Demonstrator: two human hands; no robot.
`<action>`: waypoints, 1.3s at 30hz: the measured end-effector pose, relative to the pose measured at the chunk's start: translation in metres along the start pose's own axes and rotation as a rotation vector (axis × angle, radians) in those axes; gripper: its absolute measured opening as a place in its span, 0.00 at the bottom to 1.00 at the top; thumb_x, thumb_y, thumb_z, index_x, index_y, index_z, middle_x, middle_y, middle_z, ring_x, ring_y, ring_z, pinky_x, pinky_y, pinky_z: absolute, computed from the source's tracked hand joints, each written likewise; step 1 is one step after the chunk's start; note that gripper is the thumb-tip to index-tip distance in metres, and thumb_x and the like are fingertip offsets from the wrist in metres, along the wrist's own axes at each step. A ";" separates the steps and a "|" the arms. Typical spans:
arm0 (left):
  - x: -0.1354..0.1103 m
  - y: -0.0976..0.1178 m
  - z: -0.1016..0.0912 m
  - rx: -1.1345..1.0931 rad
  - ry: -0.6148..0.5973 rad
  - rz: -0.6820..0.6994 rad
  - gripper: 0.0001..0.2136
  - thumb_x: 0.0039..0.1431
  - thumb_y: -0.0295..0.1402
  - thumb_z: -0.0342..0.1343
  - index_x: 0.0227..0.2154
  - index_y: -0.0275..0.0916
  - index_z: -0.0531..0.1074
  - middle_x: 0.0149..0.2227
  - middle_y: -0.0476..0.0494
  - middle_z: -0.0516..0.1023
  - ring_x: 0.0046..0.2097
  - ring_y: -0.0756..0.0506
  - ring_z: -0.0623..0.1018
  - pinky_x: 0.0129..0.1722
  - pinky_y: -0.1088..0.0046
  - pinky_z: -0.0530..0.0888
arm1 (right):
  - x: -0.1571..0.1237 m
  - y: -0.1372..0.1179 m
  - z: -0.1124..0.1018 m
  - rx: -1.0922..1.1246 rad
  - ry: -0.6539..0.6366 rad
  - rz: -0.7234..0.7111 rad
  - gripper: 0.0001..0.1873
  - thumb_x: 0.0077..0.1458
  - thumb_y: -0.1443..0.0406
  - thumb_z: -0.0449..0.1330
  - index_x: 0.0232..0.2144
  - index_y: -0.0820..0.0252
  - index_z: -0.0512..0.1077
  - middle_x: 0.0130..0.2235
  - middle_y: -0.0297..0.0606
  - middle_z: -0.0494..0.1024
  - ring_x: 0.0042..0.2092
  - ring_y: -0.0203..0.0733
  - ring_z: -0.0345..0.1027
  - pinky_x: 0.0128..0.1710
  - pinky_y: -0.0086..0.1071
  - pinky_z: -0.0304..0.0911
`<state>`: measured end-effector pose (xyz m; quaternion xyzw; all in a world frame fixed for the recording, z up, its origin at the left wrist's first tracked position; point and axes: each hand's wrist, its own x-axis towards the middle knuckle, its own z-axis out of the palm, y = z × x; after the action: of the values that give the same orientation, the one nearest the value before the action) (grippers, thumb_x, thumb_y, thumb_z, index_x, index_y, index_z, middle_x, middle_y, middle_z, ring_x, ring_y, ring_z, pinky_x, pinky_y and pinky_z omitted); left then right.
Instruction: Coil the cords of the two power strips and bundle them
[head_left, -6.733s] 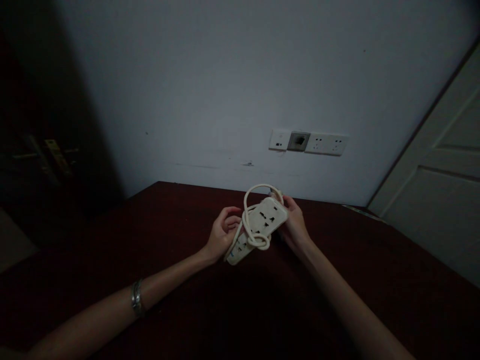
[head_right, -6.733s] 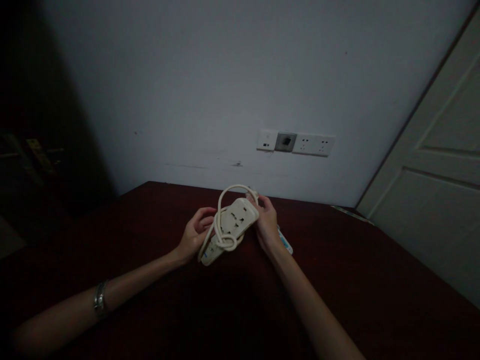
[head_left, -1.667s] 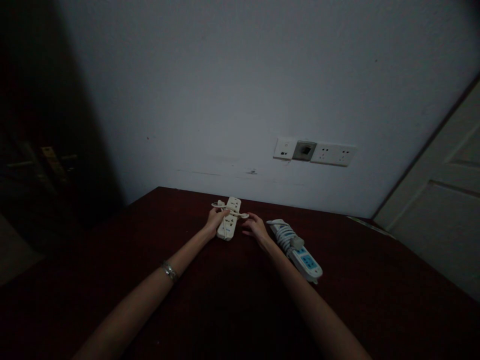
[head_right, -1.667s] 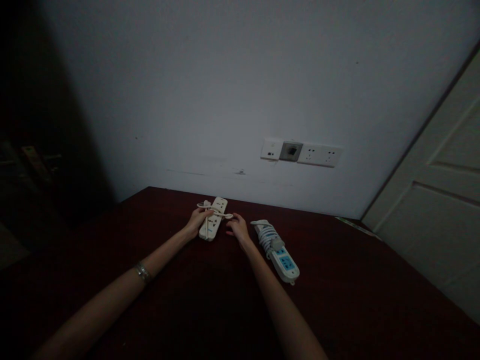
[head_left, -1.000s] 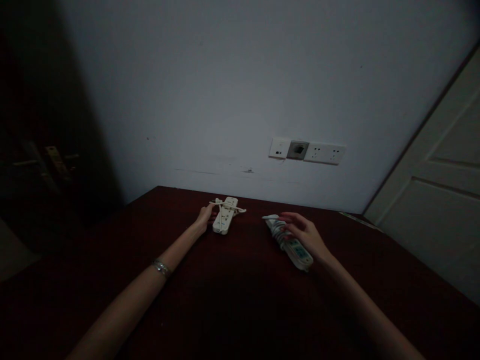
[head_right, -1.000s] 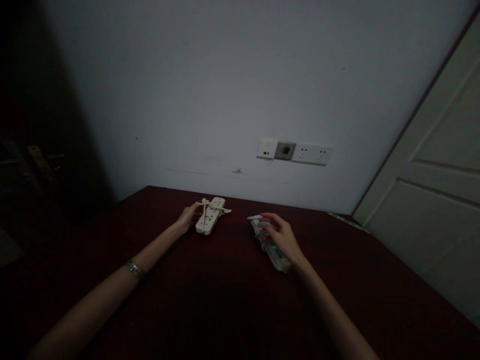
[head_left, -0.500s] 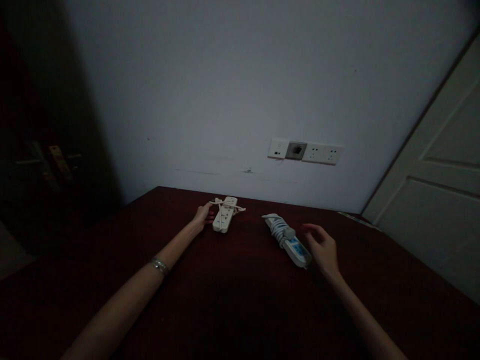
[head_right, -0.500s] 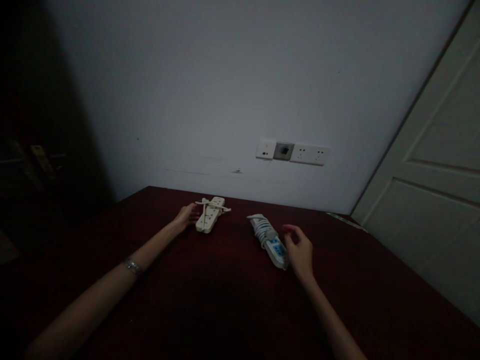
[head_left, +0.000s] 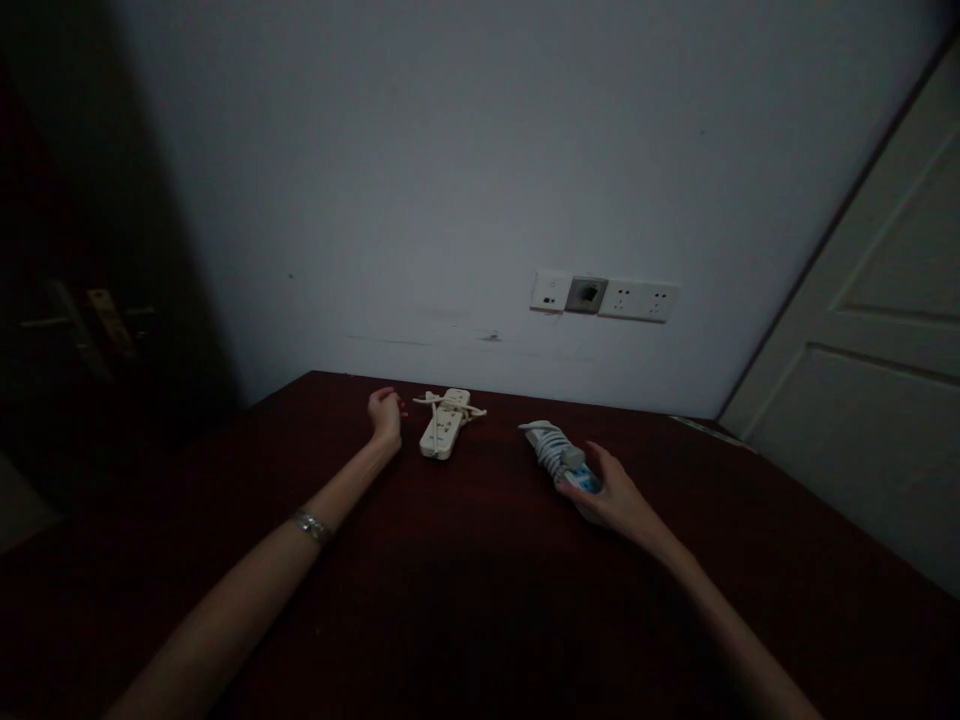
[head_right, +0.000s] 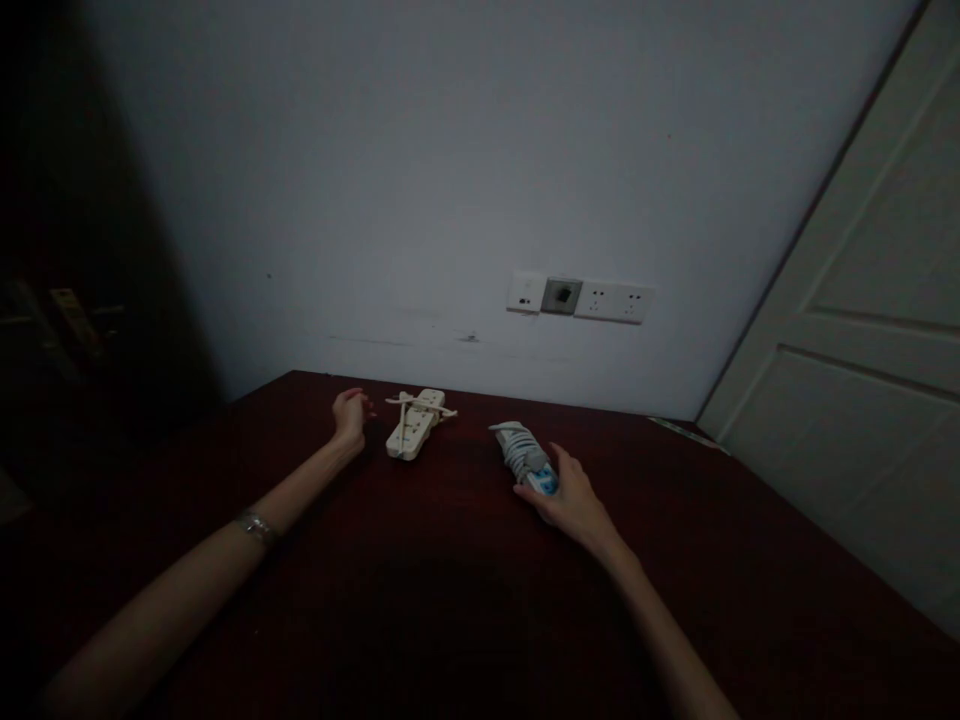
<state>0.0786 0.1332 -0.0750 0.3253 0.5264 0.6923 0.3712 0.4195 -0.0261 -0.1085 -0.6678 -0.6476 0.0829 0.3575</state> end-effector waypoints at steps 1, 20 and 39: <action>0.000 0.003 0.000 -0.021 0.016 0.033 0.12 0.45 0.24 0.45 0.35 0.37 0.63 0.29 0.50 0.65 0.25 0.55 0.68 0.19 0.84 0.65 | -0.001 0.003 0.004 -0.023 -0.021 0.019 0.47 0.40 0.50 0.61 0.58 0.65 0.52 0.54 0.55 0.62 0.54 0.52 0.60 0.50 0.44 0.58; -0.118 0.034 0.028 0.261 -0.827 0.367 0.06 0.42 0.28 0.52 0.27 0.38 0.66 0.23 0.51 0.65 0.24 0.52 0.65 0.21 0.78 0.62 | -0.019 -0.034 0.018 -0.017 0.196 -0.104 0.37 0.45 0.61 0.57 0.58 0.63 0.55 0.53 0.47 0.67 0.51 0.50 0.64 0.50 0.41 0.59; -0.178 0.029 0.018 0.656 -0.759 0.625 0.20 0.36 0.53 0.61 0.13 0.40 0.67 0.21 0.40 0.72 0.37 0.36 0.73 0.40 0.63 0.64 | -0.047 -0.081 0.022 -0.224 0.222 -0.316 0.39 0.49 0.67 0.54 0.62 0.51 0.45 0.51 0.46 0.65 0.48 0.51 0.62 0.40 0.43 0.67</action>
<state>0.1800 -0.0149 -0.0529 0.7877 0.4225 0.4050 0.1924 0.3348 -0.0686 -0.0938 -0.5984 -0.7062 -0.1206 0.3587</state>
